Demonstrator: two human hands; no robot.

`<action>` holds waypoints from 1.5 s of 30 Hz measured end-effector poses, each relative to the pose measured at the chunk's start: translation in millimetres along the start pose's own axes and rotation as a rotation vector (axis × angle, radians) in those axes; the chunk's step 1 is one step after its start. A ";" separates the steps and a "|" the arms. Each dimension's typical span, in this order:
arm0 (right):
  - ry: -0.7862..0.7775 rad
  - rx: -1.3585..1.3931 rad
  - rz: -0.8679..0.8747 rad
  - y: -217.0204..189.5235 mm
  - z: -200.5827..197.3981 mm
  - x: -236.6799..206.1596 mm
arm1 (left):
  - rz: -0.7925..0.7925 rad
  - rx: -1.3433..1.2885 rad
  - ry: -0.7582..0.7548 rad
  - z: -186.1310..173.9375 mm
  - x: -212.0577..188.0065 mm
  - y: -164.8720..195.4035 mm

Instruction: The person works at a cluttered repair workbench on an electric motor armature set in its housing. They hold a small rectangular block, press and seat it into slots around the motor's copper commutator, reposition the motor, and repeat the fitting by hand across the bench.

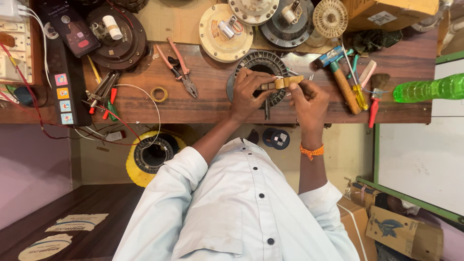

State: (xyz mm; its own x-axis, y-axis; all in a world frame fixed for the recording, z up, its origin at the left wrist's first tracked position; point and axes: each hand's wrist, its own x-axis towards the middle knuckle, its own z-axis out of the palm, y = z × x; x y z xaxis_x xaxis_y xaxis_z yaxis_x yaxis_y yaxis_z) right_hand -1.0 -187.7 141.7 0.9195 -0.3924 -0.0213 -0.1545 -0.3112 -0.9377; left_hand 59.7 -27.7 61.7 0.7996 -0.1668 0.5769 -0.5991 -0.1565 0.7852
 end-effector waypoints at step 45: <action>-0.007 0.277 -0.011 8.2 3.7 -1.3 | -0.023 -0.008 -0.081 -10.3 18.1 26.6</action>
State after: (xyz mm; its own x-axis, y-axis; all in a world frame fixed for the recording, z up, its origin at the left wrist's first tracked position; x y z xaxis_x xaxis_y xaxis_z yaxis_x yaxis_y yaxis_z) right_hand -2.1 -186.5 132.7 0.9233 -0.3840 -0.0117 -0.0405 -0.0670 -0.9969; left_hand 58.6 -24.8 95.3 0.8070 -0.2419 0.5387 -0.5800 -0.1534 0.8000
